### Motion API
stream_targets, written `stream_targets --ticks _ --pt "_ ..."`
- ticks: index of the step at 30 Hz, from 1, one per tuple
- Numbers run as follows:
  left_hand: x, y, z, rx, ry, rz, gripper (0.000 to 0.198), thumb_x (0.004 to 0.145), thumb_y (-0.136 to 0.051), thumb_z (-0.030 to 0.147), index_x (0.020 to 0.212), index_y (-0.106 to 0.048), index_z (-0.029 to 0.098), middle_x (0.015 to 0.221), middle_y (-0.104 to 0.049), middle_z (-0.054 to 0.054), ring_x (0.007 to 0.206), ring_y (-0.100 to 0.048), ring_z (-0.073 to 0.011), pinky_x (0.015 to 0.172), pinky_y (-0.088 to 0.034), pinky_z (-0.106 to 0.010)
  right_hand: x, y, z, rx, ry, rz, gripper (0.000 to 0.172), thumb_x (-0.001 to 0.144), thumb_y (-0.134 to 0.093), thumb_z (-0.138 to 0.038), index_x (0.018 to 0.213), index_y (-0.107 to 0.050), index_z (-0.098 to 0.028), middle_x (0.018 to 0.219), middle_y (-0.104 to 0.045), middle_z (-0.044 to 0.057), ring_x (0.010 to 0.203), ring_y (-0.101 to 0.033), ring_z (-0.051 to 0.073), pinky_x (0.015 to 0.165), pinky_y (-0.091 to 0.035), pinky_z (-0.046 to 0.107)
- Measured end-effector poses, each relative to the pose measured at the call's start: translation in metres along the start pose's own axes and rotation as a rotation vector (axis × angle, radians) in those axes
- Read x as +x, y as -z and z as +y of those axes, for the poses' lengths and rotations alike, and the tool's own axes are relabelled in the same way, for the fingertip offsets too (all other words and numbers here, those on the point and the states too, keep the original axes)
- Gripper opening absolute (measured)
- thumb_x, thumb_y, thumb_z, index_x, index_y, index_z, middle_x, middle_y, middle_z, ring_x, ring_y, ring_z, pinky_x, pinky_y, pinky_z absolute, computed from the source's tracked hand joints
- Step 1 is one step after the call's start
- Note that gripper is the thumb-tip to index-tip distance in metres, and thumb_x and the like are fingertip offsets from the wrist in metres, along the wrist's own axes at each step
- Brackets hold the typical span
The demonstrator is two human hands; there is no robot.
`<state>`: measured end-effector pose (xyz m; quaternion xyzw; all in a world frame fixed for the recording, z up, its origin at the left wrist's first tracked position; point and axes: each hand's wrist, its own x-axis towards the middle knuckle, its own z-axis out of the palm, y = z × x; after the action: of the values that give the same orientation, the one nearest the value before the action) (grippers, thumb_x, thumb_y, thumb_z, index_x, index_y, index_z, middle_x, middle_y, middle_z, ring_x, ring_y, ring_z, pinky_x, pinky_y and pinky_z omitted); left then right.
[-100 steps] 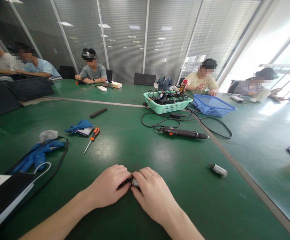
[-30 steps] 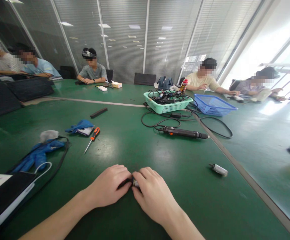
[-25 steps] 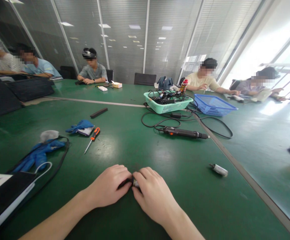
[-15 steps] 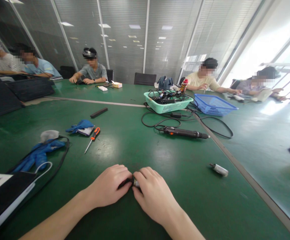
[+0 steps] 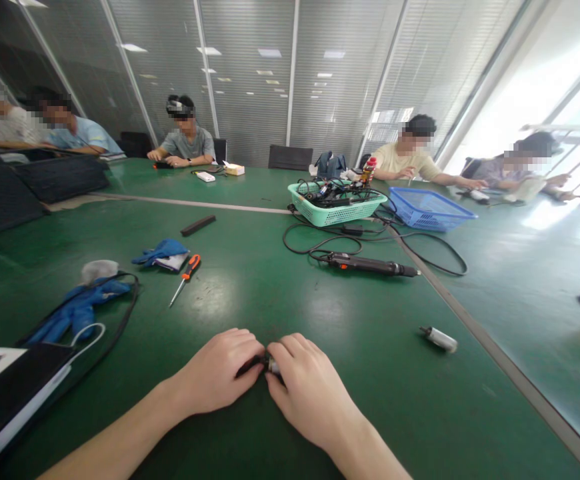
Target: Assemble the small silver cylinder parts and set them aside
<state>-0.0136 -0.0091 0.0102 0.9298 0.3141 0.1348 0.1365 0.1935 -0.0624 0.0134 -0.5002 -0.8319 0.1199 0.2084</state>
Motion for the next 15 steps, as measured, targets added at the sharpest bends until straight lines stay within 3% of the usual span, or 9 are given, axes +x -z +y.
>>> stream_targets --ticks 15 --pt "-0.0004 -0.0007 0.0001 -0.003 0.004 -0.007 0.005 0.096 -0.058 0.018 0.091 -0.059 0.020 0.088 -0.063 -0.002 0.083 -0.057 -0.0200 0.076 -0.042 -0.033 0.0009 0.0006 -0.0008 0.001 -0.010 -0.017 0.026 0.092 -0.065 -0.010 0.115 -0.062 -0.021 0.102 -0.064 0.005 0.097 -0.060 0.025 0.085 -0.051 0.040"
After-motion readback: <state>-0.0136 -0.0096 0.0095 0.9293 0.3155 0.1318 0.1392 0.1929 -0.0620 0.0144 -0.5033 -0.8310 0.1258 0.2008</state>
